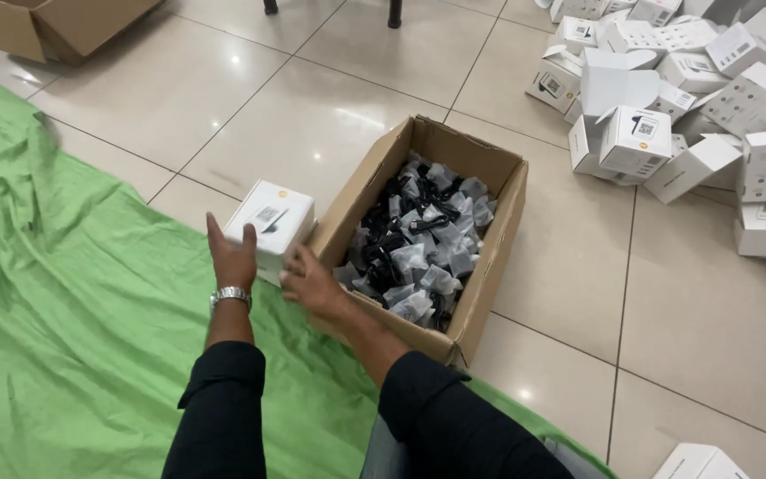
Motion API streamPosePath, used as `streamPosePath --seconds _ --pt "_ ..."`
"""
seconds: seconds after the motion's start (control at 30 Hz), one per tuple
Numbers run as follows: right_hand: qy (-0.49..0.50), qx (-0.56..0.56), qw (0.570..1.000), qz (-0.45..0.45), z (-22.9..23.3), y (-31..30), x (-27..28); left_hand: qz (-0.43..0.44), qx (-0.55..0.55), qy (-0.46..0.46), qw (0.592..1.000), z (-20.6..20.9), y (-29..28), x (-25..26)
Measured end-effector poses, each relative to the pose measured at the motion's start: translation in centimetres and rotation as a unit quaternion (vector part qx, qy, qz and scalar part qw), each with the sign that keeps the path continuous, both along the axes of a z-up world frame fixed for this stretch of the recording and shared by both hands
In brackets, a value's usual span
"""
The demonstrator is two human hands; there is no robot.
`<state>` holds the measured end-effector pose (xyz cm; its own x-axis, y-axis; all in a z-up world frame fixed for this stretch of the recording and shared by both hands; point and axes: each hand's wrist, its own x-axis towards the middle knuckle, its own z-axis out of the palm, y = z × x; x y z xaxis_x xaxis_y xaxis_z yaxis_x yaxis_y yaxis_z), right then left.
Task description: The person packs small electronic items from a cardboard box into individual white retail boxes.
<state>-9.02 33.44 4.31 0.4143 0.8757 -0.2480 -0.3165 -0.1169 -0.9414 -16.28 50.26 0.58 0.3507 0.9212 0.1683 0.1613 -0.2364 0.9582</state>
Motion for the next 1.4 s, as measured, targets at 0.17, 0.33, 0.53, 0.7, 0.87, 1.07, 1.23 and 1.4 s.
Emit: streamPosePath --seconds 0.17,0.33,0.53,0.7,0.87,1.07,1.23,1.4 --pt "-0.079 0.004 0.988 0.132 0.6 -6.0 1.1 0.108 0.083 0.072 0.988 -4.6 -0.8 1.6" --pt "-0.154 0.074 0.983 0.062 5.0 -24.6 7.5 0.121 0.156 0.001 0.980 2.6 -9.8 2.8" --pt "-0.349 -0.519 0.704 -0.337 1.1 -56.1 15.8 -0.347 0.126 -0.104 0.923 14.5 -32.2 8.9" --pt "-0.002 -0.619 0.696 -0.363 -18.1 -76.9 17.2 -0.768 0.219 0.291 0.526 4.6 -51.1 17.0" --pt "-0.005 -0.535 0.722 -0.440 -8.5 -67.5 14.0 -0.730 0.060 0.355 0.580 -6.6 -60.6 16.5" --pt "-0.041 -0.380 0.836 -0.395 -11.1 -60.9 16.8 -0.501 -0.203 0.268 0.797 -14.3 -56.1 18.7" --pt "0.035 -0.193 0.922 -0.333 -7.2 -54.5 14.4 -0.375 -0.348 0.218 0.831 -11.0 -51.2 19.4" --pt "0.190 -0.134 0.873 -0.429 -6.3 -52.5 11.7 -0.311 -0.414 0.232 0.823 -5.1 -50.1 17.8"
